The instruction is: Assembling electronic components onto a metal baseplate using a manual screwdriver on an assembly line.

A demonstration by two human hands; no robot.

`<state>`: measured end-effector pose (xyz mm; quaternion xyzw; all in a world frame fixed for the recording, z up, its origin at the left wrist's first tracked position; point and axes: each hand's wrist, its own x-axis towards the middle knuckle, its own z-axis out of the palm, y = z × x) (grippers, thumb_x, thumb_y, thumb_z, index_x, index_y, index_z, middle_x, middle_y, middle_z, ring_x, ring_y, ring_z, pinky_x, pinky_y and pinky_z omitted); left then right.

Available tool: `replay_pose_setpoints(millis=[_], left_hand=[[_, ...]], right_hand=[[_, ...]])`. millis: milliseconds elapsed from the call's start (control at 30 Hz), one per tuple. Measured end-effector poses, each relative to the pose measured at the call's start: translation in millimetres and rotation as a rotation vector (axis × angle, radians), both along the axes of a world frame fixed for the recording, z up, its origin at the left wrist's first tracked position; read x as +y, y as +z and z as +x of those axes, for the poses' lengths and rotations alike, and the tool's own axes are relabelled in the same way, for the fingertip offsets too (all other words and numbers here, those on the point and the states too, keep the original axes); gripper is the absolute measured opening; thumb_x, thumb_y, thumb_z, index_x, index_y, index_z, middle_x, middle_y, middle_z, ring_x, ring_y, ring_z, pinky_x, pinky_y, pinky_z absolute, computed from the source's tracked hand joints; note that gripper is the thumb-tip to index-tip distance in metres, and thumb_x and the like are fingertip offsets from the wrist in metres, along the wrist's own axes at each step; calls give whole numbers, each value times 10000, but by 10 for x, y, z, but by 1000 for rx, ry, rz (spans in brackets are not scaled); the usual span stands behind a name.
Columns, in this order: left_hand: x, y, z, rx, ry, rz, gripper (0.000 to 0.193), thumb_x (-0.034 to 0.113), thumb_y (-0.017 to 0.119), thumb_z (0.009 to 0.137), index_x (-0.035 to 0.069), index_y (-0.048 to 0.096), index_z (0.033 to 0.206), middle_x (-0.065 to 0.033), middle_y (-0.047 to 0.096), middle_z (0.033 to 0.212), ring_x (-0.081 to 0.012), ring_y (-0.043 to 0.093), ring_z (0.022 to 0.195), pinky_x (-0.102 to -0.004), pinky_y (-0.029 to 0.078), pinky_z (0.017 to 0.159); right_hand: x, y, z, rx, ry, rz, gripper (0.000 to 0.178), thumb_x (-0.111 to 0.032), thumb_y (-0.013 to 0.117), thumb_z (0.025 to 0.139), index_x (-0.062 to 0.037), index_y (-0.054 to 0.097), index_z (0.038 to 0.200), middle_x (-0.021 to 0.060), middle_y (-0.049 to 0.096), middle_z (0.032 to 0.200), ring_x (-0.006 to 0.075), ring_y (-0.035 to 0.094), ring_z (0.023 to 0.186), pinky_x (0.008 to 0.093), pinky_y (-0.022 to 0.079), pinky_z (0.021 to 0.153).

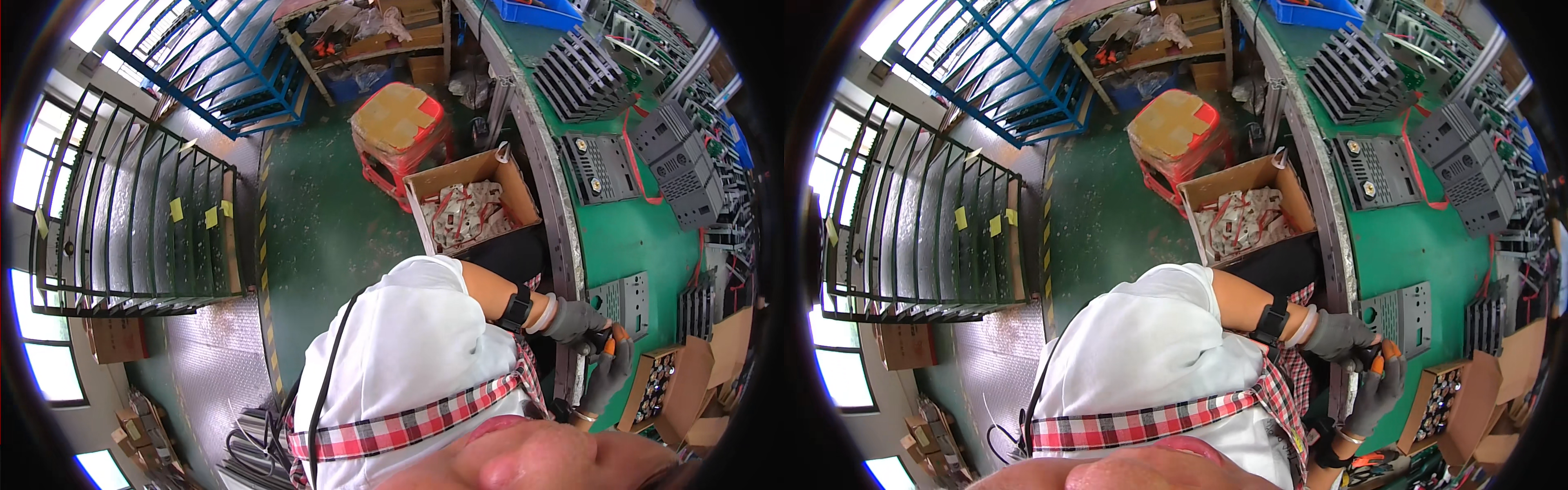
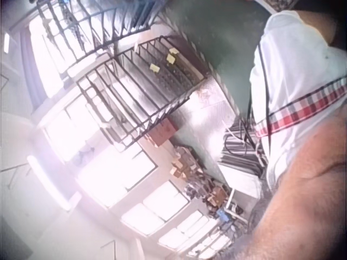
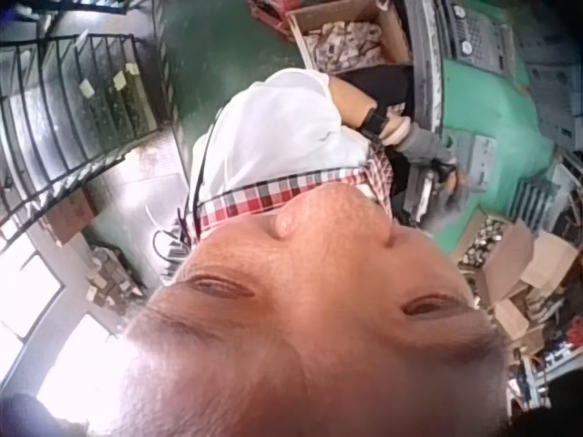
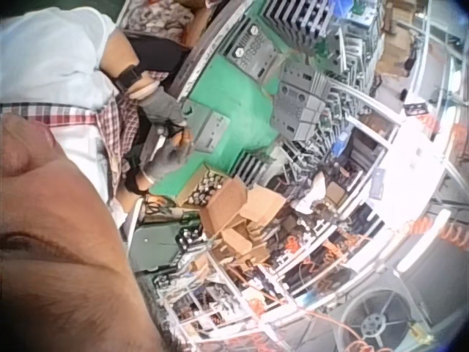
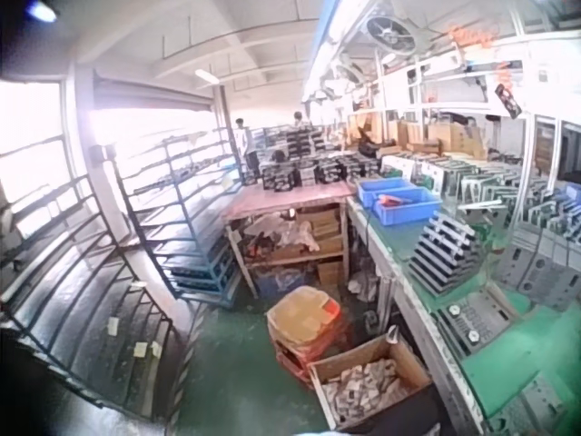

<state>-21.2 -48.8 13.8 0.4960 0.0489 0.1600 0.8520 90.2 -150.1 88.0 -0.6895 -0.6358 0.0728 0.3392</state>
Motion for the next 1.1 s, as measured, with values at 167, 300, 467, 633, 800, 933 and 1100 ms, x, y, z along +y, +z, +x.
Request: replay_pose_setpoints(millis=[167,300,467,633,800,933,1100], left_hand=[[-29,-38,28,50,-5,-387,306,286,445,909,2,559,926,-21,591,752,-89,548,644,-240,475,585],[-36,11,58,107,-27,-628,310,300,474,890,4,560,922,-49,593,774,-114,565,642,-283,477,572],[70,-253,133,261,80,-268,271,255,465,896,6,573,887,-83,635,780,-147,623,677,-296,493,619],[109,-771,-20,190,272,957,252,223,475,893,-3,577,940,-71,646,821,-147,630,757,-282,503,656],[157,-840,-34,259,184,482,211,177,554,838,12,568,968,-109,639,871,-186,632,791,-302,496,690],[185,-1083,-67,224,63,1037,303,198,611,793,-8,549,1006,-133,628,919,-220,625,827,-314,496,700],[134,-1150,-149,311,304,796,347,195,673,730,-2,574,998,-140,626,879,-243,612,854,-319,489,702]], right_hand=[[-10,-94,-39,30,-6,-5,323,-19,474,773,46,533,1085,161,558,987,277,544,891,338,425,776],[-59,-219,62,183,-76,-80,350,-13,466,790,35,516,1133,152,562,1044,241,545,916,301,416,796],[99,-174,167,336,-161,14,355,-3,402,820,19,512,1157,118,542,1131,172,523,976,271,400,828],[317,-543,550,273,-185,-312,352,-57,389,839,17,506,1163,97,544,1133,144,512,945,253,393,817],[300,-783,353,407,-151,-281,354,-64,380,833,15,517,1150,112,528,1148,151,508,938,247,380,828],[206,-778,346,826,-213,-240,391,-47,336,811,9,521,1150,112,539,1148,168,514,992,261,380,852],[179,-630,241,609,-248,-344,416,-49,320,785,20,527,1139,124,527,1171,204,512,1039,282,375,882]])
